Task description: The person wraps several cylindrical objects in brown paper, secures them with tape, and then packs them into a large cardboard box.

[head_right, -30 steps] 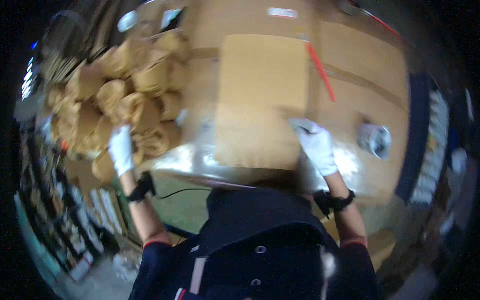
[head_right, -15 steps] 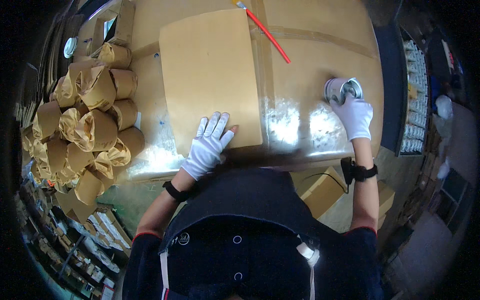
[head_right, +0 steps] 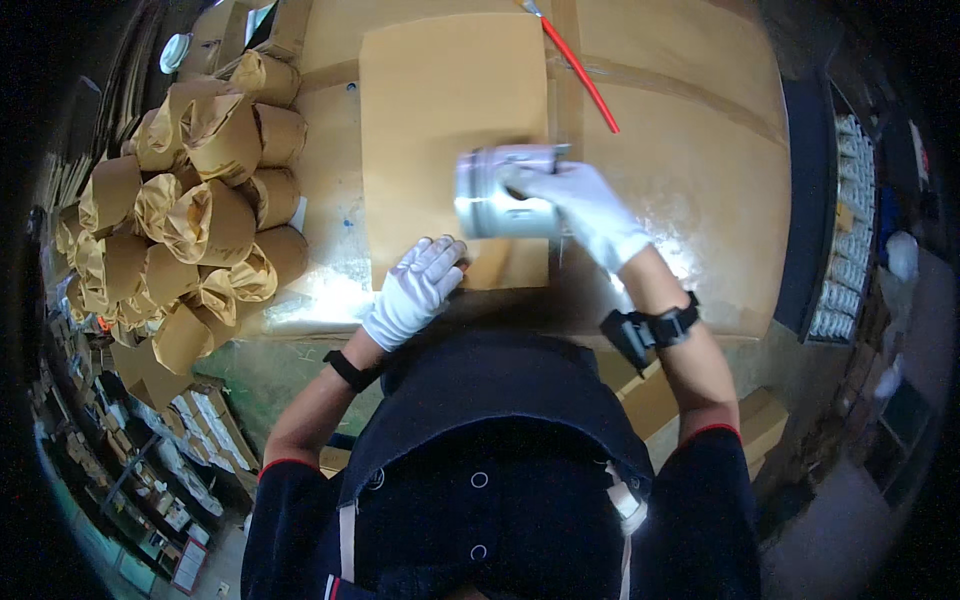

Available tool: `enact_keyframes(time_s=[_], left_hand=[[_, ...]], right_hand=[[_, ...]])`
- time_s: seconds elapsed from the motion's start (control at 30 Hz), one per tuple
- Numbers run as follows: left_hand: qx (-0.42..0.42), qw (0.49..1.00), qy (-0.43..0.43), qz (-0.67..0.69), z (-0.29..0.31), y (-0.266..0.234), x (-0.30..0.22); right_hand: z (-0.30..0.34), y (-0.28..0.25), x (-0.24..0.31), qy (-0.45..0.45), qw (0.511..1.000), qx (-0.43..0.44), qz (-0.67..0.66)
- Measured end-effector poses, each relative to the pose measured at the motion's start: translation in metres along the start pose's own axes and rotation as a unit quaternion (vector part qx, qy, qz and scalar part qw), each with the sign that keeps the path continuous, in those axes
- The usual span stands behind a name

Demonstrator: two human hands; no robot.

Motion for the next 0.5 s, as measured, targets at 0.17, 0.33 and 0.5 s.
enact_keyframes(time_s=[0.17, 0.33, 0.5], left_hand=[[-0.085, 0.984, -0.140, 0.069, -0.008, -0.016, -0.004], [-0.189, 0.976, -0.101, -0.033, -0.076, -0.048, 0.047], [-0.073, 0.983, -0.152, -0.076, -0.141, -0.044, 0.118]], right_hand=[[-0.044, 0.039, -0.035, 0.042, 0.989, 0.083, -0.112], [-0.043, 0.053, 0.025, -0.003, 0.894, -0.165, 0.416], [-0.045, 0.075, 0.055, -0.459, 0.561, -0.148, 0.672]])
Point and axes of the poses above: each hand's wrist, its own z-axis away from the middle knuckle, its own y-axis out of the palm, x = y × z, the point moved 1 cm from there along -z, towards the middle knuckle, and after that the axes turned 14 degrees about -z, right-handed, at the moved point
